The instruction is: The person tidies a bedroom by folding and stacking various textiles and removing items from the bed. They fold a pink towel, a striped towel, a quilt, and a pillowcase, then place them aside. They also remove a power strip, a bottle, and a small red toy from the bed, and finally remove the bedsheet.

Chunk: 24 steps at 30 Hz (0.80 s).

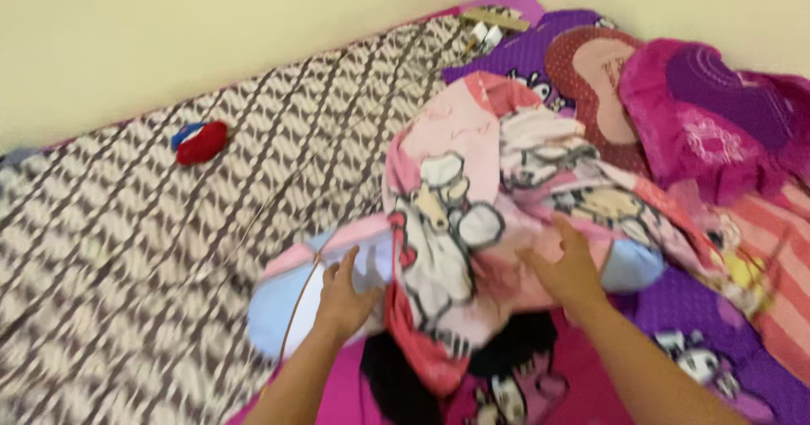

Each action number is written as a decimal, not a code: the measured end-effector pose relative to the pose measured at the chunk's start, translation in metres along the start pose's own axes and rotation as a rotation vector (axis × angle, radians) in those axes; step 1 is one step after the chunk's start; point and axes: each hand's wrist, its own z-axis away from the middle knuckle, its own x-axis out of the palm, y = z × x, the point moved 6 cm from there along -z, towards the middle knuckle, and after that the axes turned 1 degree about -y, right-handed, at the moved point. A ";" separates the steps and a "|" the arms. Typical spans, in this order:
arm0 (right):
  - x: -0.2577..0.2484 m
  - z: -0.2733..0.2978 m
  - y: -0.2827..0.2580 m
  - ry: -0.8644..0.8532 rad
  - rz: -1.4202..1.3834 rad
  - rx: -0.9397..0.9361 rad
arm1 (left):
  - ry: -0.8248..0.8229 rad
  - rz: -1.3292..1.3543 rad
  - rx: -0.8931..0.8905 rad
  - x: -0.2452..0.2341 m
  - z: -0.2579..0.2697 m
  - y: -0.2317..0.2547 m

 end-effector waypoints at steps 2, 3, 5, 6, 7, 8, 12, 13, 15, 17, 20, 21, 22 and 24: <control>0.018 -0.034 -0.003 0.056 0.129 -0.165 | -0.006 -0.047 -0.010 0.011 -0.036 0.000; 0.026 -0.040 -0.003 0.074 0.196 -0.236 | -0.017 -0.074 -0.025 0.019 -0.045 -0.002; 0.041 -0.056 0.002 0.060 0.157 -0.177 | -0.014 -0.013 0.080 0.035 -0.062 0.009; 0.049 -0.064 0.001 0.054 0.138 -0.151 | -0.010 0.020 0.132 0.040 -0.072 0.020; 0.057 -0.071 -0.001 0.040 0.161 -0.101 | -0.043 -0.012 0.108 0.045 -0.081 0.028; 0.063 -0.074 -0.003 0.027 0.183 -0.051 | -0.076 -0.044 0.085 0.053 -0.087 0.039; 0.107 -0.077 -0.007 -0.245 -0.244 0.152 | -0.207 -0.101 -0.053 0.075 -0.091 0.073; 0.110 -0.077 -0.008 -0.200 -0.203 0.122 | -0.212 -0.112 -0.070 0.078 -0.089 0.079; 0.115 -0.079 -0.006 -0.113 -0.119 0.058 | -0.221 -0.134 -0.105 0.082 -0.090 0.084; 0.117 -0.076 0.009 -0.071 0.098 0.085 | -0.166 -0.084 -0.108 0.082 -0.096 0.082; 0.113 -0.066 0.033 -0.084 0.223 0.042 | -0.147 -0.057 -0.073 0.088 -0.104 0.071; 0.110 -0.064 0.036 -0.102 0.230 0.011 | -0.148 -0.056 -0.055 0.089 -0.106 0.068; 0.108 -0.061 0.037 -0.134 0.204 0.007 | -0.155 -0.033 -0.066 0.090 -0.105 0.064; 0.099 -0.057 0.030 -0.189 0.149 -0.006 | -0.165 0.012 -0.078 0.089 -0.106 0.064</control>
